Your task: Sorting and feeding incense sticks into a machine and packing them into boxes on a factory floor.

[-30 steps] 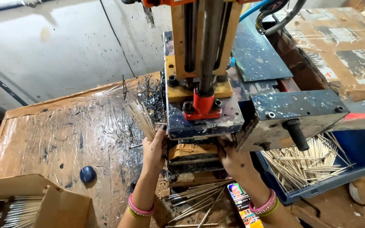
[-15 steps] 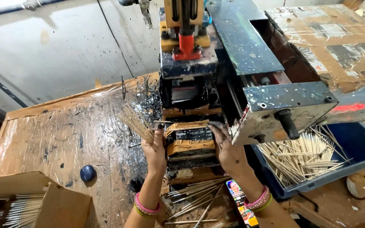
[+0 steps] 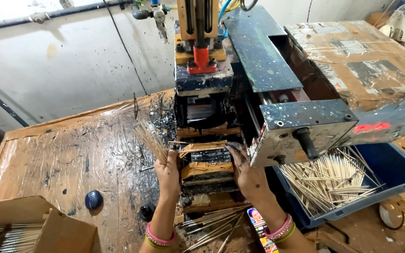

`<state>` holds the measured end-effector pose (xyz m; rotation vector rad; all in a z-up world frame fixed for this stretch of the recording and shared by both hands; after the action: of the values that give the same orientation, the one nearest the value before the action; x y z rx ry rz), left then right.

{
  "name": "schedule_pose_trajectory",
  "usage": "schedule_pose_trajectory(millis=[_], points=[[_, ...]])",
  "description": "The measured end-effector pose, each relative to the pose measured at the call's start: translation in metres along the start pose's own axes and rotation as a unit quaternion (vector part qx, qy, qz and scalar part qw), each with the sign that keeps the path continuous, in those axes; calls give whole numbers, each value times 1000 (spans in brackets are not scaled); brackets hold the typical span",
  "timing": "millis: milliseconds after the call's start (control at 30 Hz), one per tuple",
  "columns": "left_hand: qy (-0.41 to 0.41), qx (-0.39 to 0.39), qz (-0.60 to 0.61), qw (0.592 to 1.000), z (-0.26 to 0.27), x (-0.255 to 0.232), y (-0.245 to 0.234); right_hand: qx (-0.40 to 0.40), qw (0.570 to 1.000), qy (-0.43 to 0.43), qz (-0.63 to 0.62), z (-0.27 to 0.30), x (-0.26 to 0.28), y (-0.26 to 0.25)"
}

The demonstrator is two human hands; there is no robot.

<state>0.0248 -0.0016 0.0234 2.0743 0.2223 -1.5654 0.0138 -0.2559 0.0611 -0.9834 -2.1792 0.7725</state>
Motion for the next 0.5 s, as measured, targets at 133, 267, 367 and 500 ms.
schedule_pose_trajectory(millis=[133,267,367,500], points=[[-20,-1,12,1000,-1,6,-2,-66,996,-64,-11,0,5,-4],[-11,6,69,998,-6,20,-4,-57,996,-38,-56,0,2,-3],[8,-8,91,996,-9,22,-6,-83,994,-69,22,-4,7,-11],[-3,-13,56,998,-4,18,-6,7,1000,-5,-6,-12,18,-21]])
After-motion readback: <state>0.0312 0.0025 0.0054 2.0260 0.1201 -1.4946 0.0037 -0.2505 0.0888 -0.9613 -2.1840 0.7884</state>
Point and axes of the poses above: each hand's wrist, its own z-axis away from the middle knuckle, its own y-axis out of the palm, x = y × z, the point moved 3 cm from there along -z, towards the middle knuckle, and after that the axes turned 7 degrees about z, right-handed, at the moved point
